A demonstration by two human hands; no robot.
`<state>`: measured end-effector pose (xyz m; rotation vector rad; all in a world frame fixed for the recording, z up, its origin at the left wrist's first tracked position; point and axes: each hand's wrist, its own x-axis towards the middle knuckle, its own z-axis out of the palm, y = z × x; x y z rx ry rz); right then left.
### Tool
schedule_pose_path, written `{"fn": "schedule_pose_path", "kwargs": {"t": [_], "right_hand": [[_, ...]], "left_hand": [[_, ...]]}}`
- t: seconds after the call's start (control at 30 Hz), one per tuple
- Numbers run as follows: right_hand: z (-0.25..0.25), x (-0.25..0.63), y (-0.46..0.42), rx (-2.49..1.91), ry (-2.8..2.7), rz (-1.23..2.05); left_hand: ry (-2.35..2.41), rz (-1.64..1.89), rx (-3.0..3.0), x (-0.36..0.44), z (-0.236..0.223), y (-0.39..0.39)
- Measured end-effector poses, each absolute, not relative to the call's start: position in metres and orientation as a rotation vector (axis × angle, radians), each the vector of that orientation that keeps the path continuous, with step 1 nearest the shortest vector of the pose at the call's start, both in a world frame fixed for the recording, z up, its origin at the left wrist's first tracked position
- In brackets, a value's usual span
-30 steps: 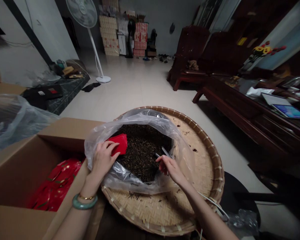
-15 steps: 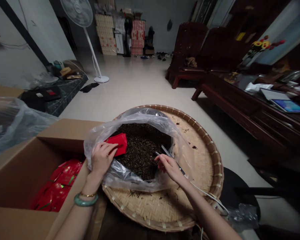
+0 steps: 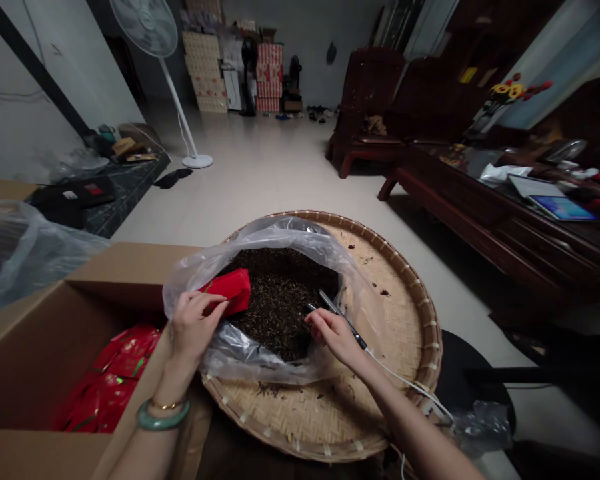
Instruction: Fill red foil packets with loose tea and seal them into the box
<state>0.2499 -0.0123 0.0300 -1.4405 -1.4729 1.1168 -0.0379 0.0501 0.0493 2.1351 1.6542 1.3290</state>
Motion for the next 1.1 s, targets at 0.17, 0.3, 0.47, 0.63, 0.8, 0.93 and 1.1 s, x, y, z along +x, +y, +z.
{"fn": "schedule_pose_path", "kwargs": {"t": [0.17,0.3,0.47,0.63,0.8,0.93,1.1], "right_hand": [[0.060,0.231,-0.017,-1.274,-1.747,0.553],[0.072,0.214,-0.016,-1.158,-1.959,0.242],[0.064,0.211,-0.016,-1.140,-2.039,0.001],[0.053,0.217,-0.018,-1.093,-2.039,-0.151],[0.048,0.220,-0.017,-1.111,-2.057,-0.142],[0.048,0.220,-0.017,-1.114,-2.048,-0.132],[0.048,0.221,-0.018,-1.188,-1.938,-0.100]], "left_hand": [[1.532,1.275,1.594,-0.007,0.063,0.028],[1.390,1.171,1.317,0.028,0.057,0.013],[1.192,1.181,0.894,0.052,0.051,0.003],[1.082,1.124,0.680,0.061,0.054,0.001],[1.062,1.117,0.625,0.064,0.053,0.000],[1.070,1.104,0.642,0.064,0.049,0.000],[1.214,1.061,1.038,0.062,0.043,-0.001]]}}
